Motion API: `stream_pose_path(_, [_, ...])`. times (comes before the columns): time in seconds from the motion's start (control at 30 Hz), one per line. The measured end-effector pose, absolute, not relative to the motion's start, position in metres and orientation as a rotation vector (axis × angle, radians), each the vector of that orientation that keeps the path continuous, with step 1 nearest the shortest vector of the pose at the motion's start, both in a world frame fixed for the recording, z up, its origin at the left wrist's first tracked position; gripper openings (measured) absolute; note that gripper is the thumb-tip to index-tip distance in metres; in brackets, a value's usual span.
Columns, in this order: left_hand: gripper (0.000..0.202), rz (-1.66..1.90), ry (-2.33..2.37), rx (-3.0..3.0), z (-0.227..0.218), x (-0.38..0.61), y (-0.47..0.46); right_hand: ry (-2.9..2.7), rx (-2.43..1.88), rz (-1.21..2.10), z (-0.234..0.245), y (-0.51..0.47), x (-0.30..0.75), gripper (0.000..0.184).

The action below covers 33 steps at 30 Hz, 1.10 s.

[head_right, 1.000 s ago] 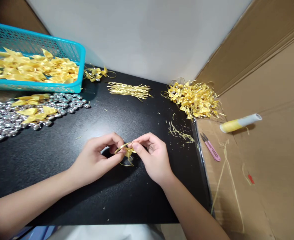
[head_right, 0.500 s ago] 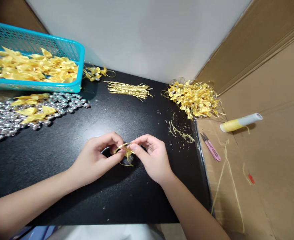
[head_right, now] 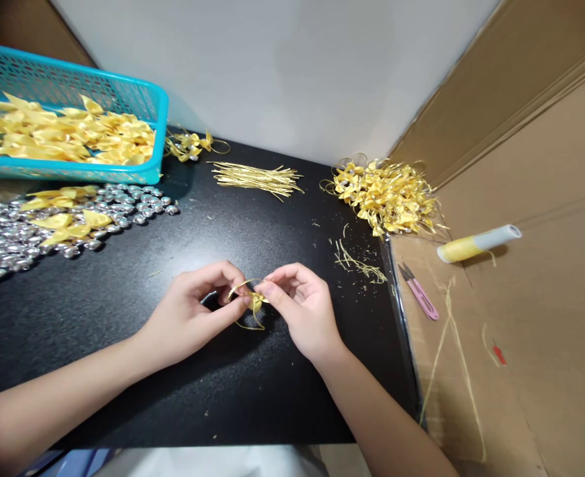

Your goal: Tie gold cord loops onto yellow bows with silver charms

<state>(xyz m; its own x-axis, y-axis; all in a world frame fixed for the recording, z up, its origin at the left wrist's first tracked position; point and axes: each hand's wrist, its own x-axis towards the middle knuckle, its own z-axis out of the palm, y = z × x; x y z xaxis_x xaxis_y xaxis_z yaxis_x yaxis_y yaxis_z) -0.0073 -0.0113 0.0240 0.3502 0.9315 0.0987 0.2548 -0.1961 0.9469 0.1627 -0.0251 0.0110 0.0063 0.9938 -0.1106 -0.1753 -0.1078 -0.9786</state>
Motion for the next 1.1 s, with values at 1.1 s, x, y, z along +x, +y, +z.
stream_pose_path(1.1, [0.026,-0.644,1.499,2.458,0.151,-0.019,0.083,-1.925,-1.250,0.644,0.007,-0.047,0.154,0.012])
